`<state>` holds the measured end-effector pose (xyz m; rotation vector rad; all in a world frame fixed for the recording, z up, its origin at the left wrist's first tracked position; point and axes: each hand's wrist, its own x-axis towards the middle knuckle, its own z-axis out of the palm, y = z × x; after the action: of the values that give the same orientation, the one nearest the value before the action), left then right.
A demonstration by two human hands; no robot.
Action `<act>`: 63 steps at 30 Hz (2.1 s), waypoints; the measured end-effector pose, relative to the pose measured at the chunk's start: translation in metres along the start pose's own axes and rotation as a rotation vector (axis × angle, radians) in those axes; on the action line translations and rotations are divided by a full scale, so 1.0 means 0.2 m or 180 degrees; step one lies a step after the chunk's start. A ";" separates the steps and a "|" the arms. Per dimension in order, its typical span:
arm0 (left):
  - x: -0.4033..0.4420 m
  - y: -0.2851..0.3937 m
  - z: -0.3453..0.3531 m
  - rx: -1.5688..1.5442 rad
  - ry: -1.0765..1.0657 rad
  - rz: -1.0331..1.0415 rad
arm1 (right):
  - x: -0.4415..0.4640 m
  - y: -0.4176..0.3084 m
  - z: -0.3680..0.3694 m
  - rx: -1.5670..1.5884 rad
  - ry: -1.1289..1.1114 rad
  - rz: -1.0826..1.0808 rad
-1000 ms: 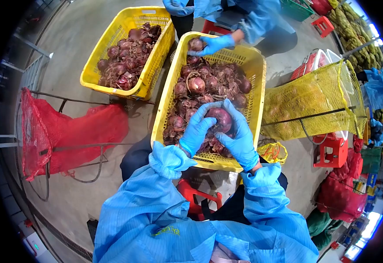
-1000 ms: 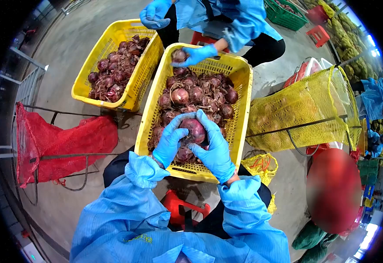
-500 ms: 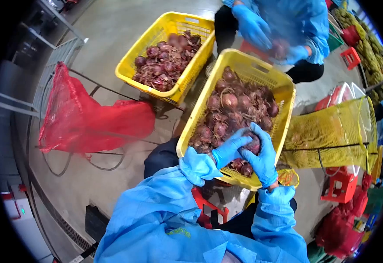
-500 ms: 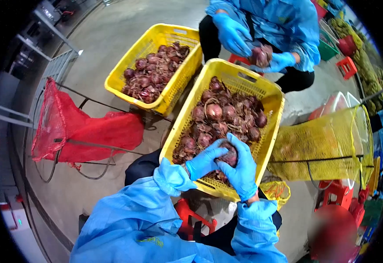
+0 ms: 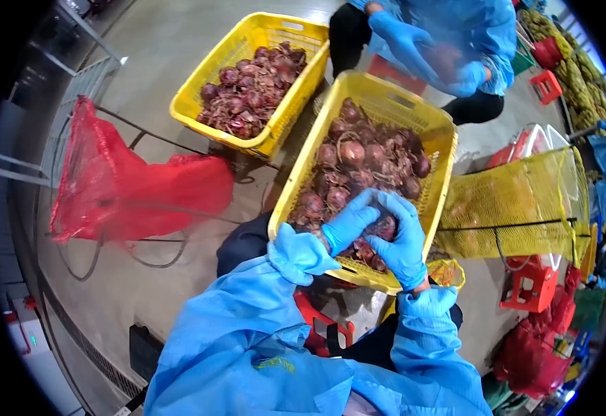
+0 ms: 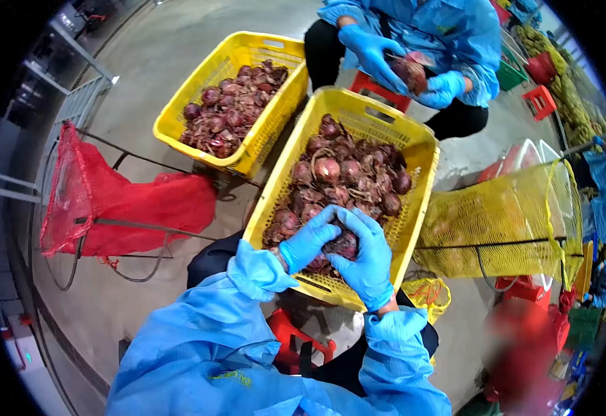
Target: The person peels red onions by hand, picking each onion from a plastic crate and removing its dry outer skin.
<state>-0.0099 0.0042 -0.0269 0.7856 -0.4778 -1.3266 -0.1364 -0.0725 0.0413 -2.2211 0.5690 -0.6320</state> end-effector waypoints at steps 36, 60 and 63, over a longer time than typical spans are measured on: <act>-0.02 0.05 0.04 -0.0034 0.0036 -0.0139 | -0.04 0.12 0.02 0.1020 -0.0034 0.0517; 0.04 0.48 -0.34 -0.1246 0.1549 0.0294 | 0.05 0.39 -0.21 0.1908 0.1030 0.1495; 0.06 0.45 -0.38 -0.1343 0.1393 0.0272 | 0.07 0.54 -0.16 0.1772 0.0658 0.1910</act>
<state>0.1071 0.0155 -0.0123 0.6649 0.1150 -1.0829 -0.1667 -0.1642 -0.0172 -1.3792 0.9773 -0.6049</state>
